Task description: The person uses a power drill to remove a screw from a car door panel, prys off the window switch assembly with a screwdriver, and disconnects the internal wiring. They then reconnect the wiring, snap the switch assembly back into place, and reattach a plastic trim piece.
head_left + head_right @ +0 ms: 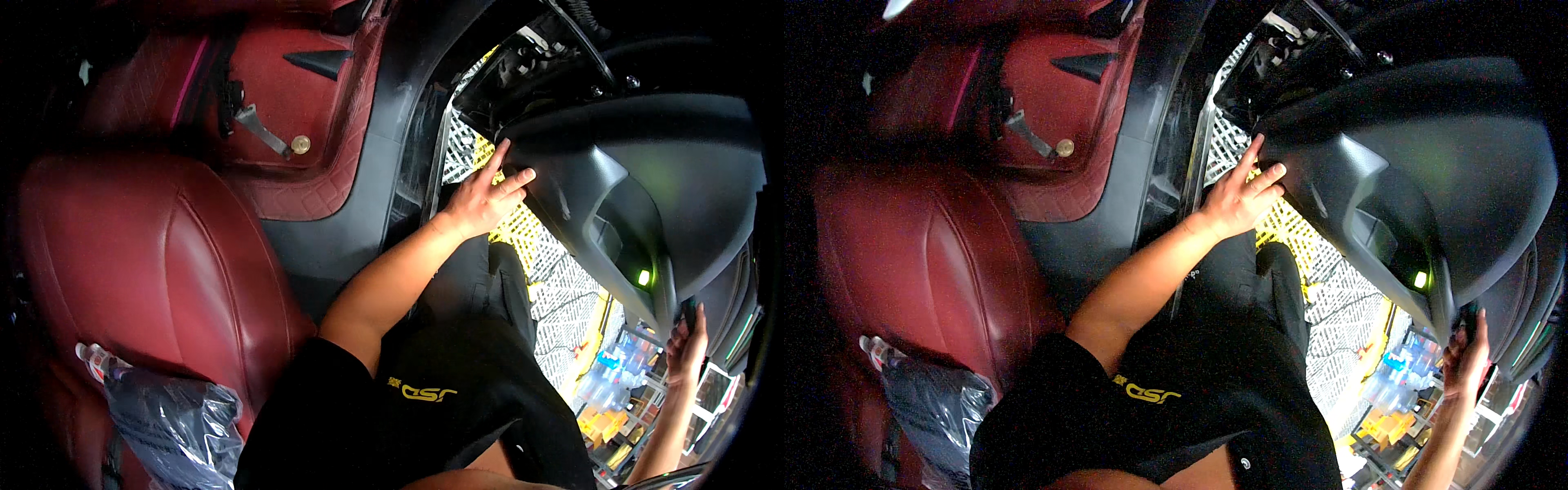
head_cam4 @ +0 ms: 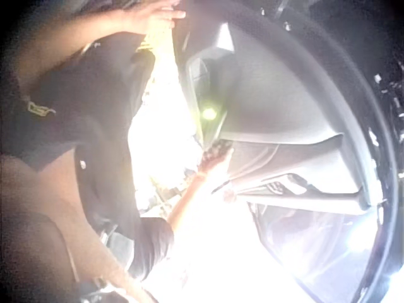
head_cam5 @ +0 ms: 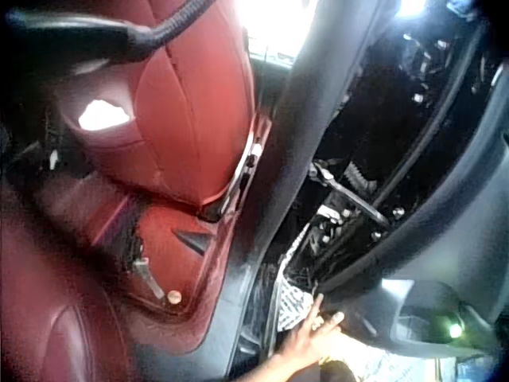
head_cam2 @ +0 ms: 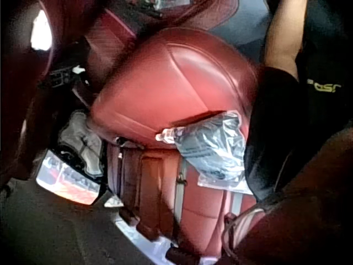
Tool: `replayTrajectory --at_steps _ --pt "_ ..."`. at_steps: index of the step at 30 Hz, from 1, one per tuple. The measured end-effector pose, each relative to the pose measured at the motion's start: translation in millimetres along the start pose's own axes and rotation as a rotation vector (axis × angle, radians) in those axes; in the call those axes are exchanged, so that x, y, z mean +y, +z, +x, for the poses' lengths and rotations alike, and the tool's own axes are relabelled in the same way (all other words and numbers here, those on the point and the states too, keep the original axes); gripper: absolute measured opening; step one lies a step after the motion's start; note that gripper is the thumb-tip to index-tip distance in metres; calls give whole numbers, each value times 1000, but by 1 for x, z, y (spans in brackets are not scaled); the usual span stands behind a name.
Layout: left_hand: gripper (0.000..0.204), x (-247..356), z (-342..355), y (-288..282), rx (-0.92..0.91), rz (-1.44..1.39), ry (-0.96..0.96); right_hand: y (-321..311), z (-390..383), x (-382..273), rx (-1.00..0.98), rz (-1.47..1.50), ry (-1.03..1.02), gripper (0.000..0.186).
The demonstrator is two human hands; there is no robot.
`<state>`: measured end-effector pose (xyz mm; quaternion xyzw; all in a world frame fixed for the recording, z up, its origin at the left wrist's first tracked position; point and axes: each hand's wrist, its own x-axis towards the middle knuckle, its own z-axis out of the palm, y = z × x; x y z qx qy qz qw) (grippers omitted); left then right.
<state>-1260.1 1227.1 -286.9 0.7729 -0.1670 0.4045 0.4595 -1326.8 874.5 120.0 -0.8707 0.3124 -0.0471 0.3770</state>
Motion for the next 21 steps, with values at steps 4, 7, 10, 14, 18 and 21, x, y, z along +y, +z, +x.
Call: replayTrajectory --at_steps 4,7,10,14,18,21 --pt "22 0 5 -3 37 53 99 -15 15 16 27 -213 -282 30" --pt "24 -6 3 -2 45 55 87 11 -18 -13 335 -1282 -1063 28" --pt "23 -3 5 -2 57 44 103 -8 -8 -15 244 -1363 -1188 23" --pt "22 -3 3 1 71 64 121 8 8 5 203 177 -219 18" --pt "21 -3 3 1 61 43 94 0 -1 -1 103 266 1 20" --pt "20 -2 7 0 74 54 96 11 -10 -7 385 -912 -974 28"
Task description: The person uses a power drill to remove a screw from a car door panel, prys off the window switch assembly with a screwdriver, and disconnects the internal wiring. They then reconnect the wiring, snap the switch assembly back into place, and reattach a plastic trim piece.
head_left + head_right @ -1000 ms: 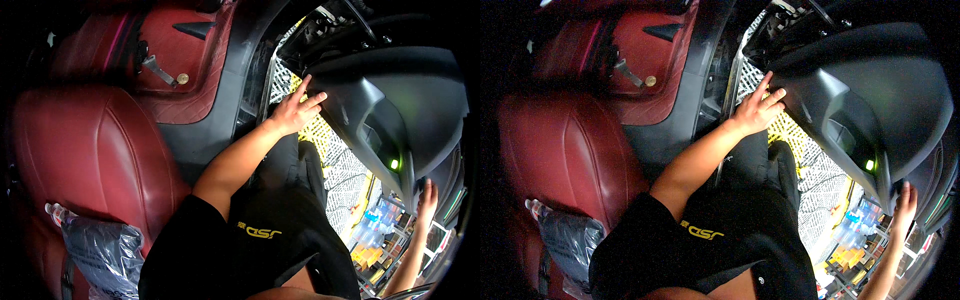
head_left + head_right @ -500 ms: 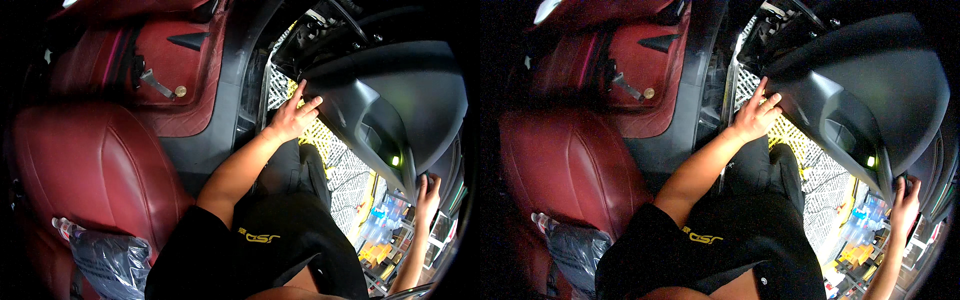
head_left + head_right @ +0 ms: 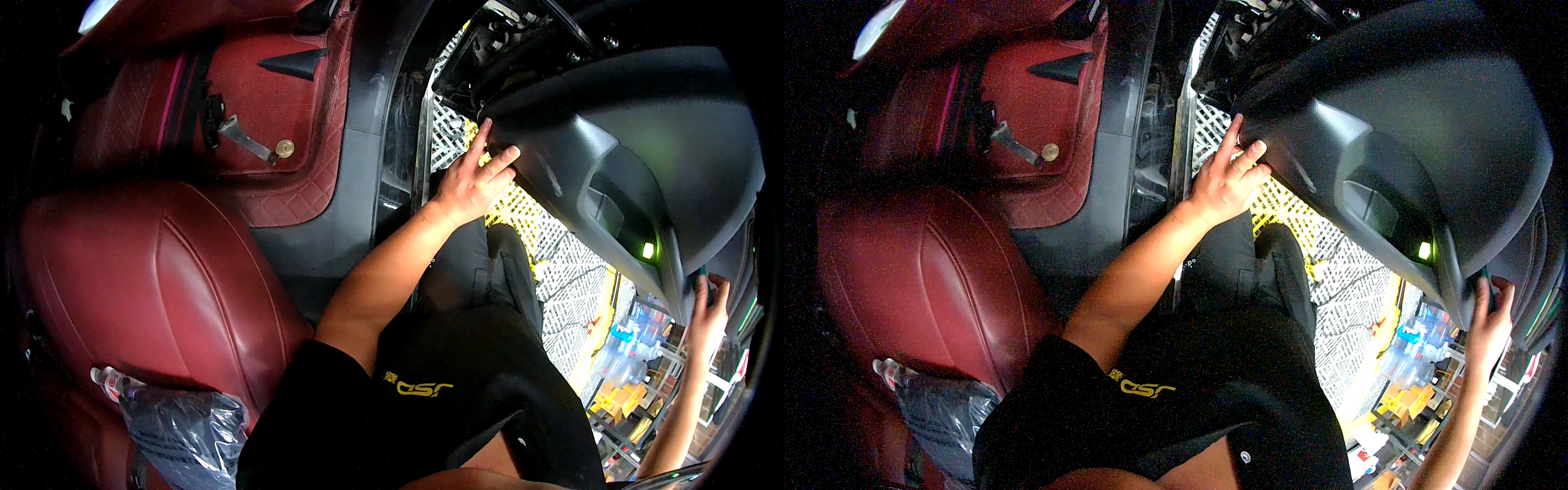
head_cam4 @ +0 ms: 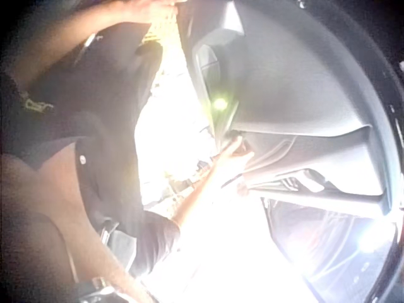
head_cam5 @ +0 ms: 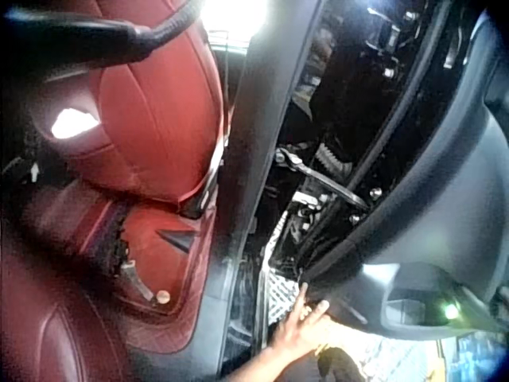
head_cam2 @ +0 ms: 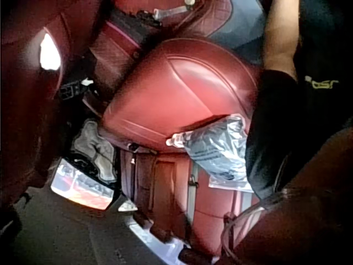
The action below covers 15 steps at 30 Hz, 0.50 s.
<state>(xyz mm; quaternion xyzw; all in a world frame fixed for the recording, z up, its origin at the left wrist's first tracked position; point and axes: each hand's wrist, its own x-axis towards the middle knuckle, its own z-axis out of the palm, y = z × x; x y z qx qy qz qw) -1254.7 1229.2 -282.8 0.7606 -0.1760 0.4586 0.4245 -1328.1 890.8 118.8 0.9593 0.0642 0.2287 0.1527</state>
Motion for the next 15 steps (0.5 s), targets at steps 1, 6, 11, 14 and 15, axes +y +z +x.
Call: replayTrajectory --at_steps 1,6,11,14,15 --pt "19 0 2 0 7 10 11 -9 4 5 -87 -235 -189 29" --pt "18 3 -3 0 -39 6 -6 11 -13 37 -257 459 346 27" --pt "18 2 -4 0 -21 -39 -54 4 4 17 -174 717 707 28" --pt "17 2 -2 -2 -19 -10 -31 10 0 39 -208 -57 70 33" --pt "16 2 -2 -2 -27 -5 -36 5 1 37 -295 -241 13 36"
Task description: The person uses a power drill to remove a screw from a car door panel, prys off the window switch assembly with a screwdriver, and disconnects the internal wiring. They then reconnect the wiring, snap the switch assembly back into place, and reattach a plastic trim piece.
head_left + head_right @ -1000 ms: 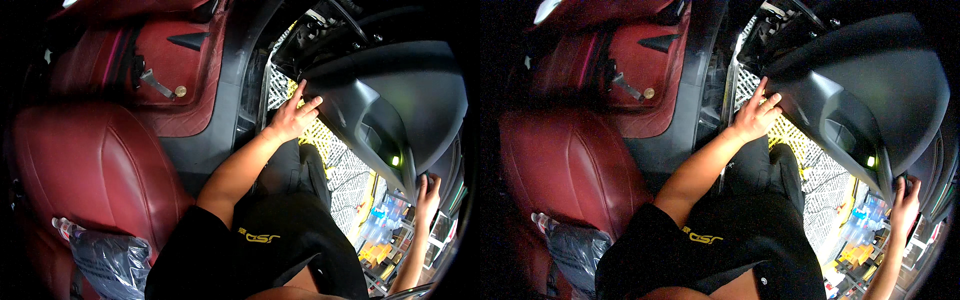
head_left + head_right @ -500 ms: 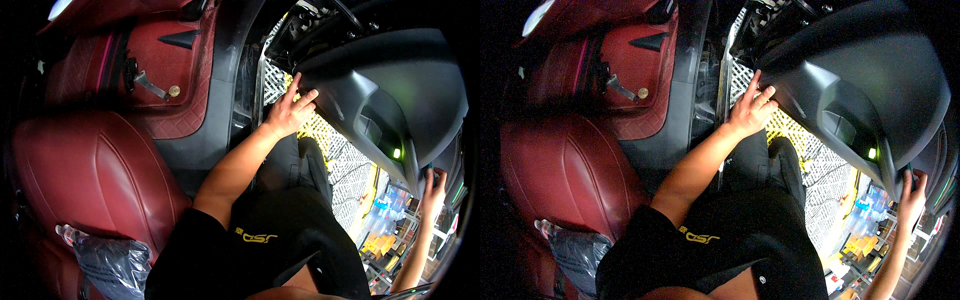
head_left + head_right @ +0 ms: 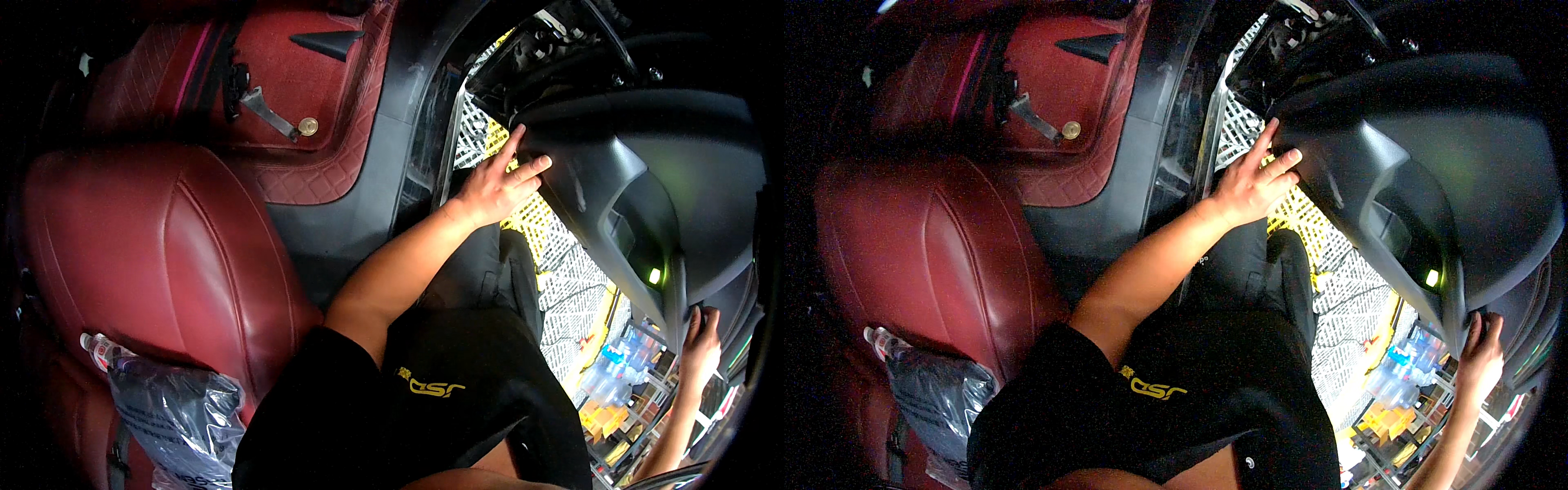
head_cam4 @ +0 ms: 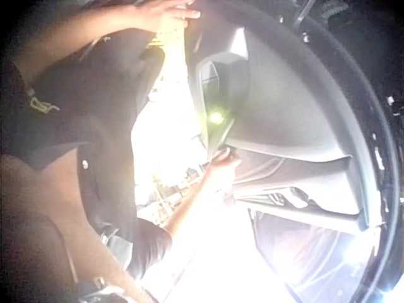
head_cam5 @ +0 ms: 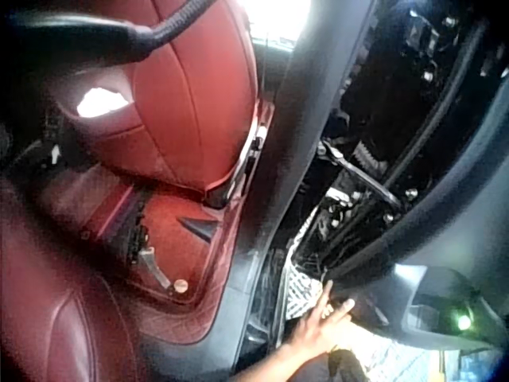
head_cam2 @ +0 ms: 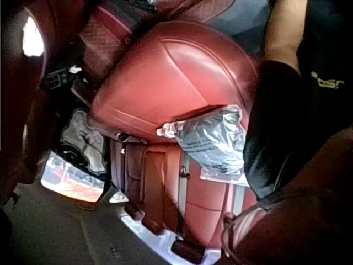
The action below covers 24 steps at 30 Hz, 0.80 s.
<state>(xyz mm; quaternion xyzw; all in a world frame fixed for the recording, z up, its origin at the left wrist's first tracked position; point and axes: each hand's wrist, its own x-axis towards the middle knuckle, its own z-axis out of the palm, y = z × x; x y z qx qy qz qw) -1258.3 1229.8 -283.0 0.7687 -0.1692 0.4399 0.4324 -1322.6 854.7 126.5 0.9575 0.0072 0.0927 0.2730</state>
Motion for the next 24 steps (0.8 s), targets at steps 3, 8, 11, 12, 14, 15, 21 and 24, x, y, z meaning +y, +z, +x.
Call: replayTrajectory --at_steps 3,8,11,12,14,15,21,24 --pt "14 2 -3 4 27 -27 7 -4 1 -5 -67 -16 -51 38" --pt "13 4 -5 7 2 2 6 18 -7 18 -142 1001 522 33" --pt "19 3 -2 5 12 33 35 -1 -3 -29 -161 1107 702 30" --pt "20 0 -5 7 -25 48 22 2 -1 -19 -200 1066 659 30" --pt "21 -2 4 -6 -35 92 79 -12 3 -10 -325 1066 632 36" --pt "22 -4 5 -5 -42 109 87 -5 -8 4 -125 1005 530 37" --pt "20 -2 12 -14 91 145 119 67 -171 -1 210 586 313 30" --pt "17 2 18 -25 145 147 111 213 -242 -31 103 446 31 27"
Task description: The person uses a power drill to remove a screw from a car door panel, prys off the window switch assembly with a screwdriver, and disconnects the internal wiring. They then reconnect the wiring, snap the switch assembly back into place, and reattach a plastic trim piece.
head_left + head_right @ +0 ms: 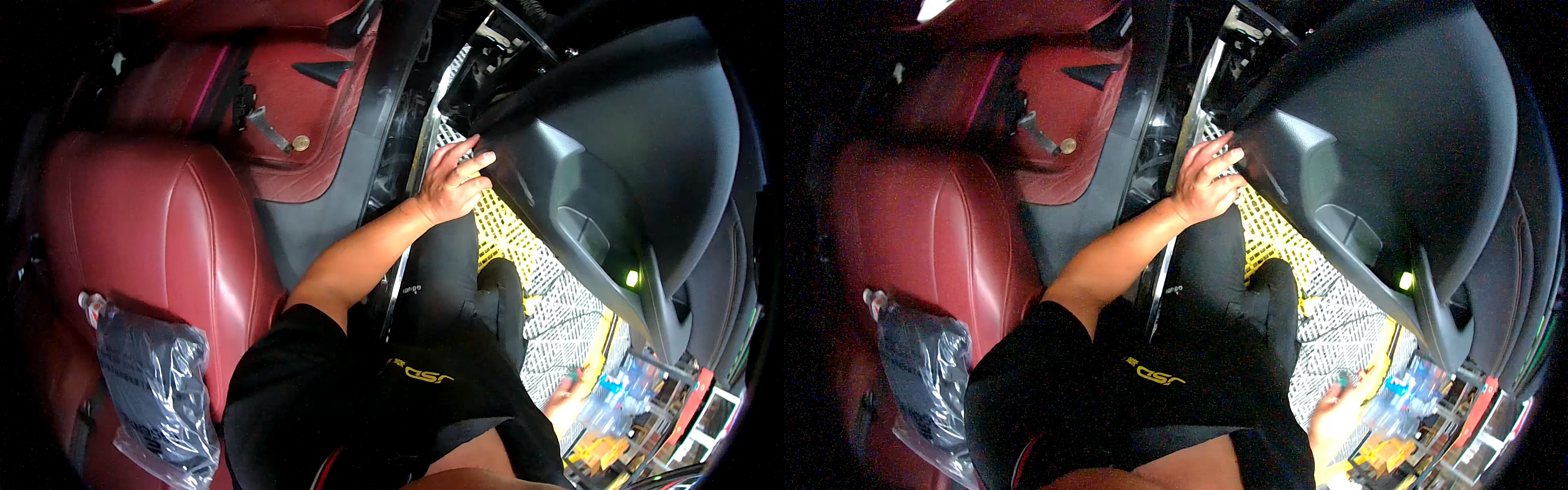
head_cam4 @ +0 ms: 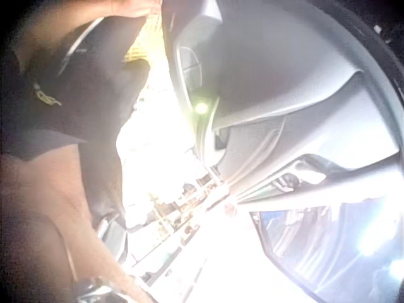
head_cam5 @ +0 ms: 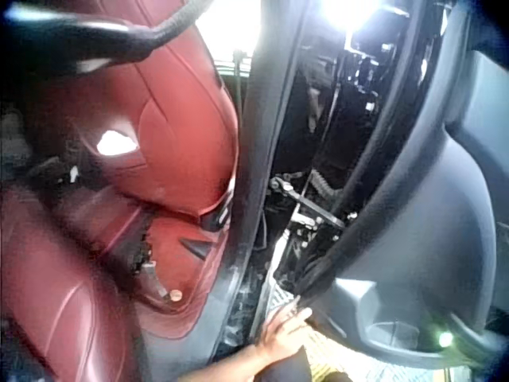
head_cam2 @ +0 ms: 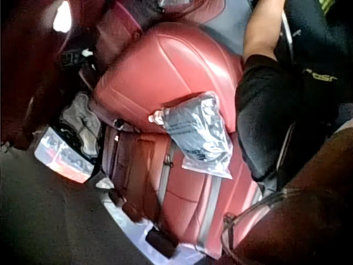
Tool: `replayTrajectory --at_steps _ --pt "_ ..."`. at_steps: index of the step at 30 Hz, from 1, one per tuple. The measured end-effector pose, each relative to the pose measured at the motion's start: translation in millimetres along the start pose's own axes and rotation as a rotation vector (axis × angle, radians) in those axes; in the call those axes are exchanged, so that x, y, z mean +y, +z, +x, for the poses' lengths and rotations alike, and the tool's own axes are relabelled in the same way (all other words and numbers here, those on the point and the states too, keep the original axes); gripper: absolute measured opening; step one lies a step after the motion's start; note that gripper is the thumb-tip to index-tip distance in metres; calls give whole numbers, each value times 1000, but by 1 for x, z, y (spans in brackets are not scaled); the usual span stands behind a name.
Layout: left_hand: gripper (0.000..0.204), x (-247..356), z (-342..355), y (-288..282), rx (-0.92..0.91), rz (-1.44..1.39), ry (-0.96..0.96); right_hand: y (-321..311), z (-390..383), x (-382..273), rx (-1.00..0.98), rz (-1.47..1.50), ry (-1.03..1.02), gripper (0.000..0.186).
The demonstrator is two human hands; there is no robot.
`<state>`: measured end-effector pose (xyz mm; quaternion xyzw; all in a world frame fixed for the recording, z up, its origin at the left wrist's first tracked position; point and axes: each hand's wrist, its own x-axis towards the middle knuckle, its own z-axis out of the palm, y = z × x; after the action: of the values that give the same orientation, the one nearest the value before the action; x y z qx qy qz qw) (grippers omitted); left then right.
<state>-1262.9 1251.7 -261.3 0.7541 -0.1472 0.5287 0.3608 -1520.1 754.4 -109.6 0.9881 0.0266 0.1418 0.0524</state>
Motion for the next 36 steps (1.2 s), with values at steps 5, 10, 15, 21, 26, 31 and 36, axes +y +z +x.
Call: replayTrajectory --at_steps 5,10,15,21,26,31,36 --pt "18 1 12 -7 -34 48 84 207 -95 40 -793 27 703 40" --pt "14 -70 62 -84 290 455 -237 306 -99 151 -1052 -142 455 53" --pt "29 -174 53 -175 500 703 -1065 307 -105 94 -898 132 843 60" --pt "33 -257 -36 -256 -277 1180 -1366 294 -157 73 -896 478 653 46" --pt "32 -288 -46 -235 -361 1091 -1408 250 -201 44 -859 1097 1182 57" --pt "32 -300 -41 -240 -130 912 -1514 154 -159 -1 -863 848 1282 58" --pt "31 -294 -45 -248 451 328 -1557 134 -126 18 -857 828 1066 40"
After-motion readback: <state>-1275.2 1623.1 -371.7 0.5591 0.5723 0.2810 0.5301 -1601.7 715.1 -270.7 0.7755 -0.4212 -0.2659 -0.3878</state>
